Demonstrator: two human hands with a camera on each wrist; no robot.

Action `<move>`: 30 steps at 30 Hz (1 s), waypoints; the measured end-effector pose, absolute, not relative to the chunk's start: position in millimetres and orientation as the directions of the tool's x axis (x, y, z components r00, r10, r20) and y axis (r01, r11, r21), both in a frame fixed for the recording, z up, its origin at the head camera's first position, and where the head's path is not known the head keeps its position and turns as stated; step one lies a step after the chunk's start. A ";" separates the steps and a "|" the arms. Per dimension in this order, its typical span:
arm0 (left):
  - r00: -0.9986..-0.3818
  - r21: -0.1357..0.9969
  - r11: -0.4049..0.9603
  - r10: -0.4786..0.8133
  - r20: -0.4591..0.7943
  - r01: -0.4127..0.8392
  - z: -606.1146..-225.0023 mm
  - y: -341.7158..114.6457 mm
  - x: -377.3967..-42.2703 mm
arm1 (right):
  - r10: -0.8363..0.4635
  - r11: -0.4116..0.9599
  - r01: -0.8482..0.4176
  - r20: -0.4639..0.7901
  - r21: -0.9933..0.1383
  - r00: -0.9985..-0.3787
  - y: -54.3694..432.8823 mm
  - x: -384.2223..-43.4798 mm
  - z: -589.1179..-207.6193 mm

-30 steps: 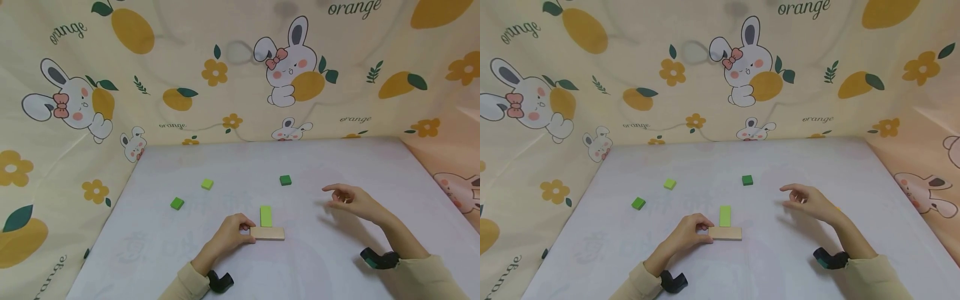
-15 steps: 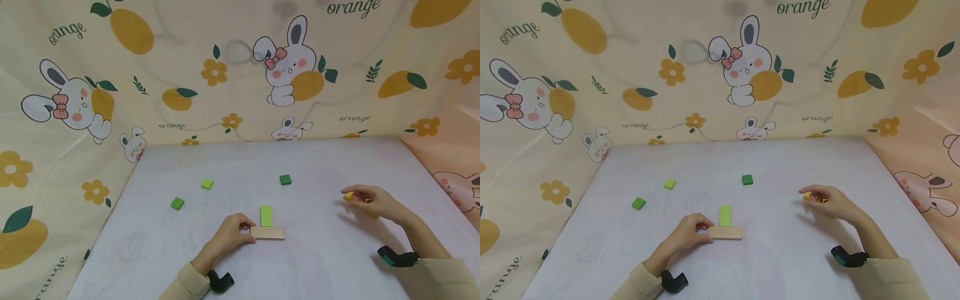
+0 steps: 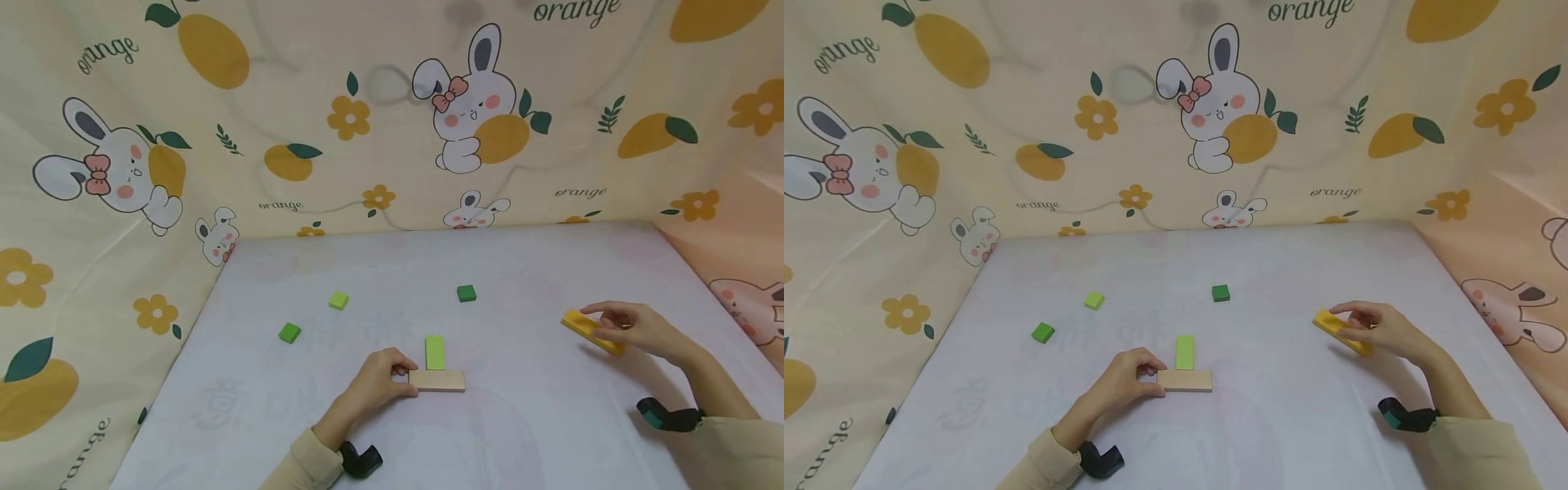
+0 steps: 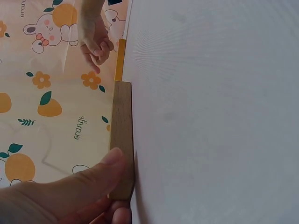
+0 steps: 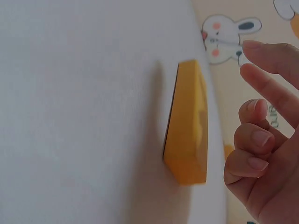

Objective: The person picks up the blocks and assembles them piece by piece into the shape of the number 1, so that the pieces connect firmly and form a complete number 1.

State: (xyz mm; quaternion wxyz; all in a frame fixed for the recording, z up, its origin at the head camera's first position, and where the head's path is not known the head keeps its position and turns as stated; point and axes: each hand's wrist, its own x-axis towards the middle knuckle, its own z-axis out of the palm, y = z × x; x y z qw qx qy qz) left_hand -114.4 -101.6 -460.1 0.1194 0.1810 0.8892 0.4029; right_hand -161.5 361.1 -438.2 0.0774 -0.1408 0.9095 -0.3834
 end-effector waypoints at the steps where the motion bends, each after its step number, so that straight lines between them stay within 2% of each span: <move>1: -0.906 0.759 0.610 0.419 -0.065 0.228 -460.5 -101.6 -114.4 | -0.312 0.673 -0.193 -0.037 -0.714 -0.949 363.5 -161.9 -439.3; 7: -0.905 0.759 0.606 0.423 -0.055 0.237 -460.8 -101.1 -114.2 | -0.288 0.722 -0.174 -0.063 -0.670 -0.955 373.8 -163.0 -444.7; 21: -0.909 0.764 0.607 0.413 -0.065 0.221 -459.4 -100.7 -114.2 | -0.237 0.792 -0.034 -0.255 -0.610 -0.937 376.7 -169.4 -447.9; 30: -0.904 0.766 0.596 0.424 -0.046 0.241 -459.3 -101.1 -114.3 | -0.213 0.787 -0.005 -0.263 -0.617 -0.941 376.4 -169.0 -450.4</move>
